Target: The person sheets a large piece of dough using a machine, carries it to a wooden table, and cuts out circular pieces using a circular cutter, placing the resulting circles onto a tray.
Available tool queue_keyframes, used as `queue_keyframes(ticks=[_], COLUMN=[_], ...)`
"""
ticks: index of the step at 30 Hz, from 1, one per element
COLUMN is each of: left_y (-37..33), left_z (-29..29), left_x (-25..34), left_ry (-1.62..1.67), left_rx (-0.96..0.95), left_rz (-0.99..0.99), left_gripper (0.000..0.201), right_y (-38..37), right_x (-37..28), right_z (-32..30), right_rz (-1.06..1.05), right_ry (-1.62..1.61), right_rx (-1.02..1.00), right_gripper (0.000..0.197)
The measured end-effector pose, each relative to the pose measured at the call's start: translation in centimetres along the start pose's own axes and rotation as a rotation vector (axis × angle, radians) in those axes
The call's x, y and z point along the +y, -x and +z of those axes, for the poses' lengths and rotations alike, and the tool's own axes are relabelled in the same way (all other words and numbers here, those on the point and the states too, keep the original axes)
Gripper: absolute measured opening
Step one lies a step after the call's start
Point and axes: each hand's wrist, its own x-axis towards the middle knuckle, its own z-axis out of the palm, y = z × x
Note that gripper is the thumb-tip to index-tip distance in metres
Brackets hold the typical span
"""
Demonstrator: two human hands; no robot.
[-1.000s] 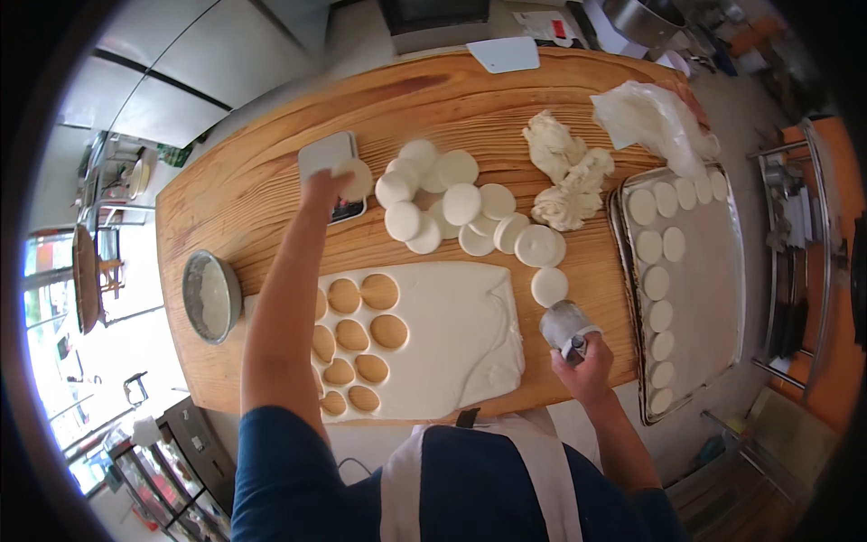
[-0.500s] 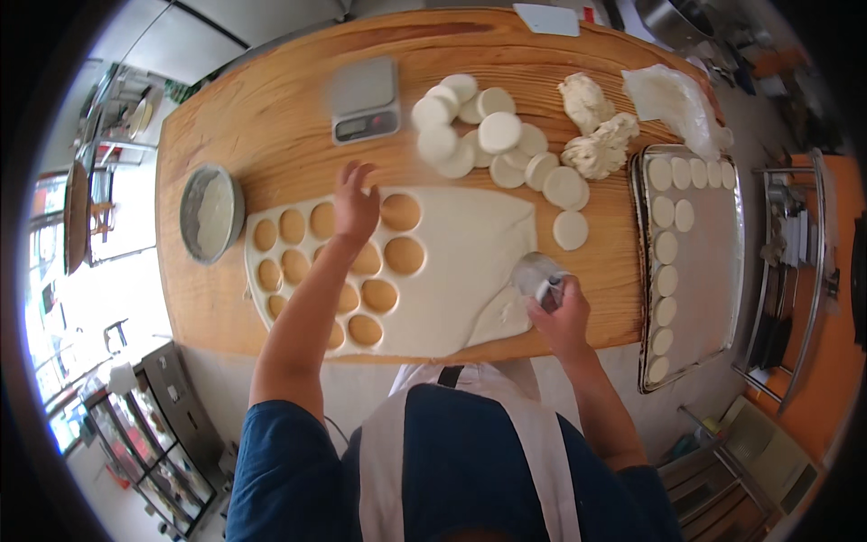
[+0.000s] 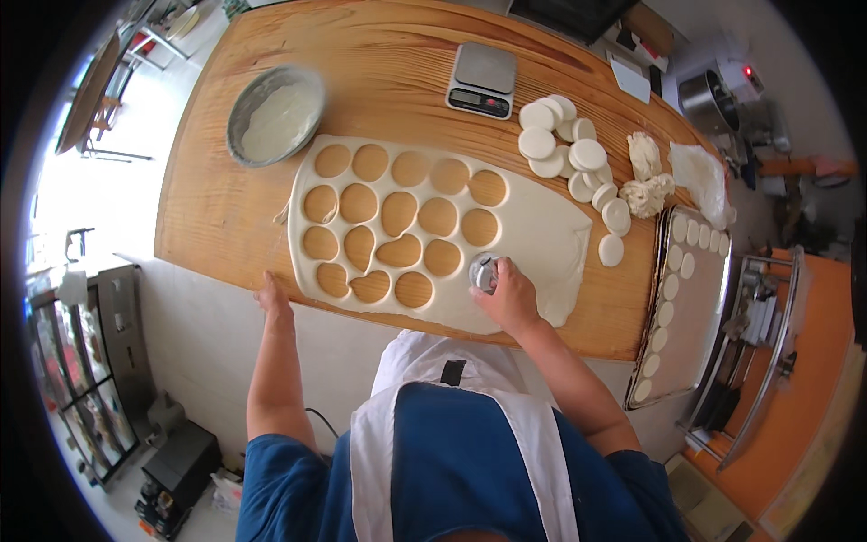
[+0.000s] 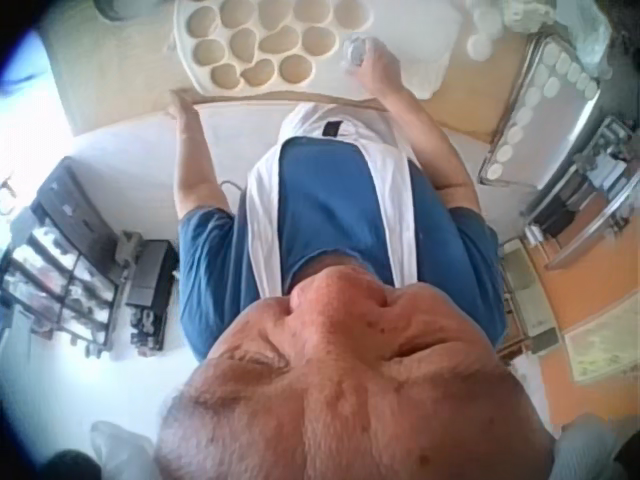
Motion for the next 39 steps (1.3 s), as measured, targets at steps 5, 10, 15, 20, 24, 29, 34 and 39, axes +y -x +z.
queue_keyframes(ticks=[5,10,15,20,24,29,34,39], left_y=[1.8,3.0,4.9,4.9,3.8,4.3,3.9,3.8], left_z=[1.1,0.4,-0.3,-0.6,-0.5,-0.3,-0.1,-0.2], left_x=[-0.2,-0.2,2.0,2.4,2.0,2.3,1.5,1.0], left_ry=[0.39,0.299,0.177,0.095,0.093,0.082,0.108,0.159], left_rx=[-0.063,0.035,0.048,0.051,0.061,0.039,0.064,0.062], left_rz=[-0.028,0.061,-0.025,-0.032,-0.032,-0.034,-0.011,0.006], left_gripper=[0.065,0.054,0.055,0.058,0.061,0.06,0.06,0.057], right_y=[-1.3,-1.5,-3.2,-3.3,1.0,3.1,2.6,2.1], right_x=[-0.9,-1.9,0.5,0.4,-1.7,-3.7,-4.4,-4.5], right_z=[1.3,2.1,0.5,-0.3,1.0,2.9,4.9,4.5], right_rz=[0.09,0.133,-0.359,-0.487,-0.127,-0.129,-0.107,-0.203], right_ry=[0.187,0.367,0.511,0.486,0.233,0.272,0.329,0.4], right_rx=[-0.013,-0.004,-0.276,-0.284,0.05,-0.151,-0.075,-0.226], right_gripper=[0.039,0.037,0.035,0.033,0.034,0.035,0.033,0.031])
